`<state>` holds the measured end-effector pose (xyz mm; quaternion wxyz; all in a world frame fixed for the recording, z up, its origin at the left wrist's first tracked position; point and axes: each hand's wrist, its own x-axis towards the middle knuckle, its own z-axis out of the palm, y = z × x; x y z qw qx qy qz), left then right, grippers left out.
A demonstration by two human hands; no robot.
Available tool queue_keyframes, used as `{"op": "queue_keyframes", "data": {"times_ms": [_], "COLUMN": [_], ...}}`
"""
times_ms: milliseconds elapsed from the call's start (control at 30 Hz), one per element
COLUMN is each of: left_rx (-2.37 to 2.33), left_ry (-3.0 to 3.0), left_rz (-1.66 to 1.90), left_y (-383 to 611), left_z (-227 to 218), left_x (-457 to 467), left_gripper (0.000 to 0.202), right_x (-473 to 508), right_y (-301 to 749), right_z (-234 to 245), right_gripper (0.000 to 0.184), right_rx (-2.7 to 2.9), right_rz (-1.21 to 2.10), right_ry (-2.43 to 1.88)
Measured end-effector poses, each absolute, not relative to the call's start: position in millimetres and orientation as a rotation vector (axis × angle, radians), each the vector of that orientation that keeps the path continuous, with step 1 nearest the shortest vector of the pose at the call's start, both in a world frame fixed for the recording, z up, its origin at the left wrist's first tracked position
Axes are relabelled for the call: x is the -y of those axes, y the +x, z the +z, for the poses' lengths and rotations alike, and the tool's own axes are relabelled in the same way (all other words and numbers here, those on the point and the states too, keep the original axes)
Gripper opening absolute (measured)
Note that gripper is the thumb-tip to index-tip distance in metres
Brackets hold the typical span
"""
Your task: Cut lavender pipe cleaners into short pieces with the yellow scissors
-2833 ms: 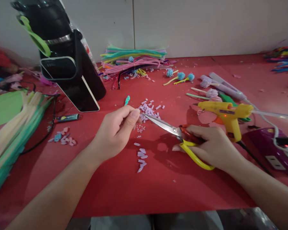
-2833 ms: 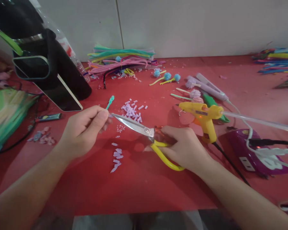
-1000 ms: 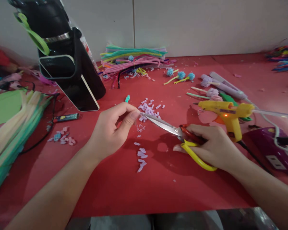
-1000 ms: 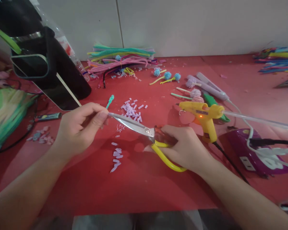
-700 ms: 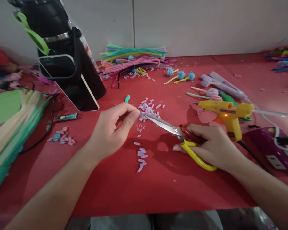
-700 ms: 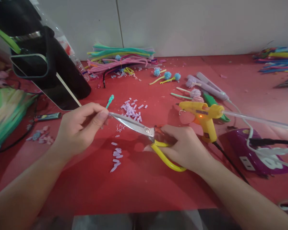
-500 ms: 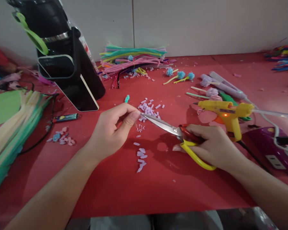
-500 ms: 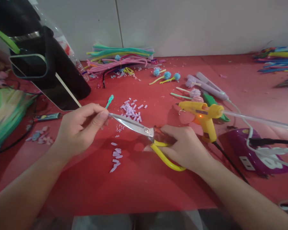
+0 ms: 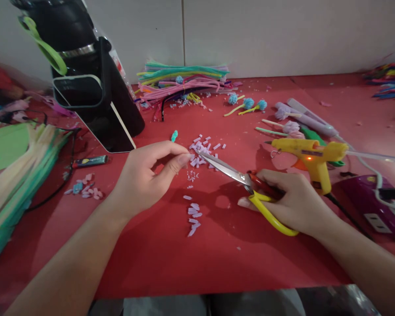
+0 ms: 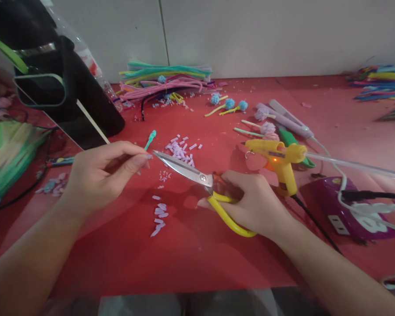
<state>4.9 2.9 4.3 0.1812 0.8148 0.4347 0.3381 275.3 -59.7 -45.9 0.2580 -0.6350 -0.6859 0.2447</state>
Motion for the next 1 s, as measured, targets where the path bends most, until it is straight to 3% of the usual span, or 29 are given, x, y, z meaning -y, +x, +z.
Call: {"op": "queue_keyframes", "data": {"times_ms": [1000], "left_rx": [-1.209], "left_ry": [2.319], "left_rz": [0.896], "left_y": [3.8], "left_z": [2.5], "left_x": [-6.5], "left_gripper": [0.018], "right_x": [58.5], "right_y": [276.1], "right_z": [-47.4], "right_gripper": [0.061], "right_rx": [1.901], "right_rz": [0.638], "right_ry": [-1.706]}}
